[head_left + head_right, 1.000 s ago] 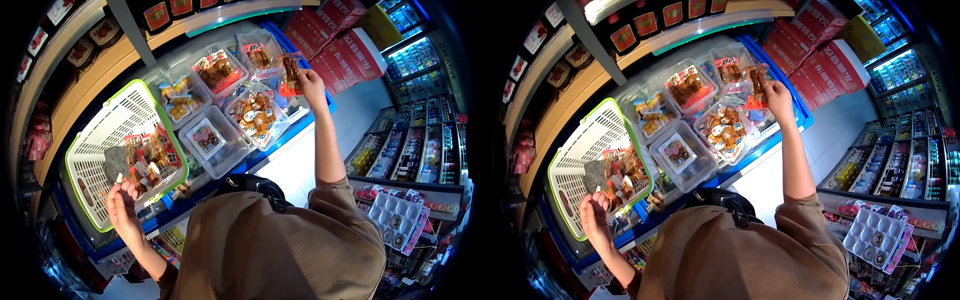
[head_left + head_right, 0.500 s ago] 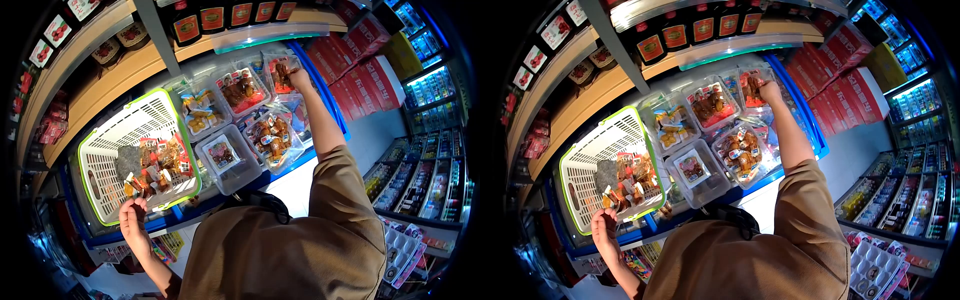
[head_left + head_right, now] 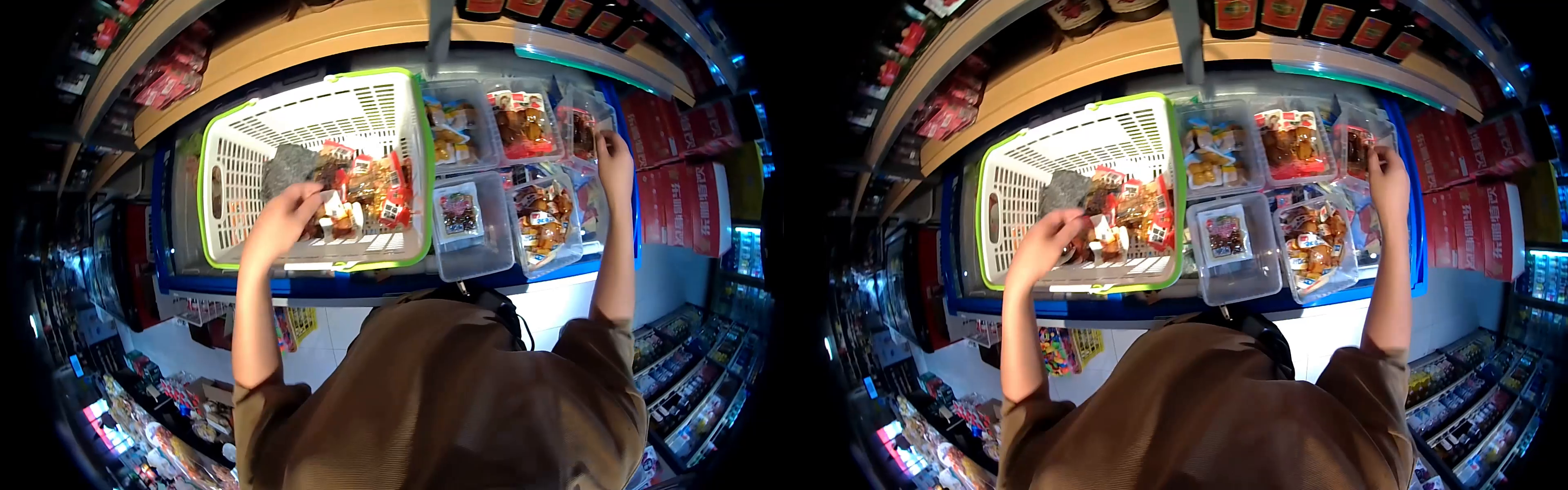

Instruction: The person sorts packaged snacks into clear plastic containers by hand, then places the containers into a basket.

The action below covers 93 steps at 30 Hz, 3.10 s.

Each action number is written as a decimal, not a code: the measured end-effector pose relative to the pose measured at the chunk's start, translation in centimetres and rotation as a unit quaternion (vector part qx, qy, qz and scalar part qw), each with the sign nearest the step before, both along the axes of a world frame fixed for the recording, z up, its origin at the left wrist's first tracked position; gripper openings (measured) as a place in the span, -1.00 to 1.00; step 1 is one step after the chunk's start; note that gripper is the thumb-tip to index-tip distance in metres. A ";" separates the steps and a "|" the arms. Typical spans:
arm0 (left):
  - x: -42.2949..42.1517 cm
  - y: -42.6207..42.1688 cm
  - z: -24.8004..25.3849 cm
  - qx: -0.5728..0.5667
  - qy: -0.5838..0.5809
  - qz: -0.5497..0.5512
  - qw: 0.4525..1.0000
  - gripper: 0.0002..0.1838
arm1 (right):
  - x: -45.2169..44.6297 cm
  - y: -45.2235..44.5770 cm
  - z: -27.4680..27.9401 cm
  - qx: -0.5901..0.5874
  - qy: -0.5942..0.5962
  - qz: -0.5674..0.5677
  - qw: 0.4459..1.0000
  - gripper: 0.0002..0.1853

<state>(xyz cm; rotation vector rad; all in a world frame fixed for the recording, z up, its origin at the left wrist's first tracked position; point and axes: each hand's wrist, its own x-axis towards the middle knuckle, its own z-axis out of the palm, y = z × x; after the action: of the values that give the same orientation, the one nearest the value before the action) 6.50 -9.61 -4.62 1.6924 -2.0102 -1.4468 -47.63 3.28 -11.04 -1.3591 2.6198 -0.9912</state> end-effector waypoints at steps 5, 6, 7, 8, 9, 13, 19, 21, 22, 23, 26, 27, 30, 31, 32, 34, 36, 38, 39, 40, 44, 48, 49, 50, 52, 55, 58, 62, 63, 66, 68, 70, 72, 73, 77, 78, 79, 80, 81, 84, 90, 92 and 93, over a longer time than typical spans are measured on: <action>-5.1 -6.2 -7.5 -0.133 -0.162 -0.289 0.934 -0.53 | 9.9 5.7 5.2 -0.053 -0.060 0.077 0.994 -0.83; -6.7 -6.5 -8.2 -0.126 -0.211 -0.331 0.911 -0.45 | 11.2 6.7 5.7 -0.064 -0.071 0.090 0.991 -0.85; -7.5 -6.5 -9.0 -0.126 -0.242 -0.350 0.896 -0.37 | 12.5 7.7 6.2 -0.063 -0.072 0.098 0.991 -0.85; -8.3 -6.4 -9.9 -0.128 -0.274 -0.369 0.879 -0.28 | 13.7 8.5 6.7 -0.062 -0.074 0.106 0.990 -0.84; -9.0 -6.6 -10.9 -0.131 -0.305 -0.389 0.859 -0.20 | 14.5 9.2 7.2 -0.063 -0.083 0.098 0.990 -0.84; -9.1 -5.9 -12.0 -0.237 -0.293 -0.402 0.835 -0.29 | 16.7 11.5 8.5 -0.076 -0.120 0.066 0.988 -0.84; -6.7 -9.4 -12.1 -0.214 -0.209 -0.182 0.937 -0.70 | 18.0 12.4 8.1 -0.099 -0.198 0.065 0.973 -0.85; -5.1 -10.5 -10.7 -0.214 -0.080 -0.061 0.972 -0.69 | 18.9 11.9 8.5 -0.111 -0.222 0.086 0.965 -0.86; -4.4 -10.3 -8.7 -0.216 -0.009 -0.020 0.976 -0.69 | 19.3 11.7 8.6 -0.118 -0.235 0.096 0.960 -0.86; -4.1 -9.5 -6.1 -0.138 0.080 0.023 0.987 -0.70 | 19.8 11.5 8.4 -0.120 -0.278 0.101 0.948 -0.87; -2.1 -6.8 -1.5 -0.044 0.208 0.087 0.973 -0.74 | 21.9 10.1 8.8 -0.106 -0.404 0.166 0.893 -0.86; -1.8 -5.5 -0.5 -0.015 0.288 0.120 0.950 -0.75 | 22.6 9.6 8.5 -0.085 -0.464 0.190 0.861 -0.84; -4.1 0.6 3.9 0.062 0.460 0.196 0.864 -0.83 | 25.7 7.5 8.9 -0.060 -0.480 0.252 0.838 -0.70; -3.9 1.5 3.3 0.058 0.492 0.204 0.844 -0.87 | 26.7 6.9 8.8 -0.064 -0.522 0.270 0.807 -0.67; -3.8 2.5 2.8 0.055 0.524 0.209 0.824 -0.91 | 27.7 6.4 8.7 -0.069 -0.562 0.285 0.774 -0.63; -5.2 5.7 3.3 0.047 0.558 0.271 0.783 -0.96 | 29.1 5.7 8.7 -0.081 -0.622 0.300 0.719 -0.59; -6.4 8.9 3.0 0.061 0.570 0.276 0.771 -0.98 | 29.7 5.5 8.8 -0.096 -0.664 0.300 0.678 -0.58; -7.0 12.0 2.3 0.092 0.617 0.225 0.749 -0.95 | 28.9 5.5 8.5 -0.112 -0.659 0.302 0.680 -0.64; -7.4 13.5 1.8 0.109 0.620 0.210 0.748 -0.89 | 28.3 5.6 8.4 -0.120 -0.664 0.294 0.677 -0.65; -7.6 14.5 1.6 0.127 0.624 0.195 0.746 -0.83 | 27.9 5.7 8.4 -0.127 -0.670 0.285 0.673 -0.66; -6.7 13.9 0.7 0.173 0.650 0.069 0.736 -0.42 | 25.7 5.8 10.0 -0.198 -0.604 0.240 0.734 -0.69; -4.8 9.9 0.6 0.165 0.612 0.008 0.773 -0.06 | 22.4 6.3 11.7 -0.129 -0.549 0.279 0.777 -0.70; -4.3 9.2 0.8 0.134 0.560 -0.017 0.817 -0.07 | 21.6 6.2 11.8 -0.085 -0.530 0.316 0.783 -0.72; -4.8 8.7 1.2 0.140 0.544 -0.074 0.824 -0.19 | 21.3 6.2 11.7 -0.065 -0.518 0.333 0.785 -0.73; -5.8 9.1 2.5 0.188 0.461 -0.118 0.859 -0.43 | 21.4 5.6 11.6 -0.024 -0.495 0.371 0.786 -0.74; -7.4 10.9 2.3 0.097 0.378 -0.069 0.918 -0.83 | 22.7 5.0 11.4 -0.076 -0.501 0.348 0.789 -0.64; -8.0 11.2 2.5 0.063 0.368 -0.005 0.928 -0.91 | 24.0 5.6 11.8 -0.099 -0.551 0.312 0.768 -0.61; -7.8 11.3 2.7 0.037 0.372 0.034 0.927 -0.91 | 25.8 7.9 9.7 -0.057 -0.582 0.313 0.748 -0.80; -7.7 11.5 2.6 0.034 0.366 0.043 0.929 -0.91 | 26.4 8.3 9.4 -0.056 -0.586 0.309 0.746 -0.81; -7.9 11.6 2.1 0.033 0.371 0.069 0.926 -0.92 | 27.3 8.6 8.8 -0.049 -0.585 0.295 0.754 -0.83; -7.7 11.5 1.8 0.039 0.366 0.065 0.928 -0.92 | 27.4 8.7 8.6 -0.053 -0.592 0.287 0.751 -0.82; -7.7 11.5 1.1 0.039 0.364 0.060 0.929 -0.91 | 27.6 8.8 8.2 -0.054 -0.609 0.266 0.746 -0.83; -7.7 11.6 0.8 0.044 0.363 0.046 0.930 -0.90 | 27.5 8.8 7.9 -0.054 -0.629 0.248 0.735 -0.84; -8.0 11.8 1.1 0.051 0.358 0.038 0.932 -0.91 | 27.6 8.8 7.2 -0.086 -0.623 0.250 0.736 -0.85; -8.4 11.8 0.8 0.045 0.347 0.018 0.936 -0.91 | 26.3 9.1 6.9 -0.089 -0.618 0.204 0.754 -0.85; -8.6 11.7 0.7 0.042 0.355 0.015 0.934 -0.91 | 25.7 9.2 6.9 -0.091 -0.613 0.180 0.764 -0.84; -9.1 11.9 1.1 0.020 0.360 0.027 0.932 -0.91 | 24.8 9.2 7.0 -0.093 -0.607 0.156 0.773 -0.84; -9.2 11.7 1.1 0.014 0.357 0.031 0.933 -0.91 | 22.6 9.1 6.8 -0.097 -0.569 0.132 0.806 -0.83; -8.8 11.5 1.1 0.007 0.353 0.037 0.935 -0.91 | 19.9 8.8 5.5 -0.151 -0.435 0.111 0.881 -0.83; -7.2 10.7 0.9 0.016 0.344 0.048 0.938 -0.89 | 8.7 7.1 1.5 -0.206 -0.228 -0.041 0.951 -0.82; -4.4 10.1 -0.7 0.005 0.374 0.118 0.920 -0.80 | -8.1 2.4 -6.0 -0.154 -0.164 -0.109 0.968 -0.85; -4.2 10.3 -0.4 -0.003 0.347 0.144 0.927 -0.77 | -10.2 0.5 -8.7 -0.105 -0.152 -0.104 0.977 -0.85; -4.3 10.4 -0.3 -0.003 0.350 0.151 0.925 -0.78 | -10.5 -0.4 -9.2 -0.082 -0.156 -0.103 0.979 -0.85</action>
<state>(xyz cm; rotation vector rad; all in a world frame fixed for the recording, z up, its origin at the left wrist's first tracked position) 2.20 0.82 -4.88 1.1604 -1.3049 -1.6115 -58.13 2.84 -20.25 -0.8760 2.5172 -1.3494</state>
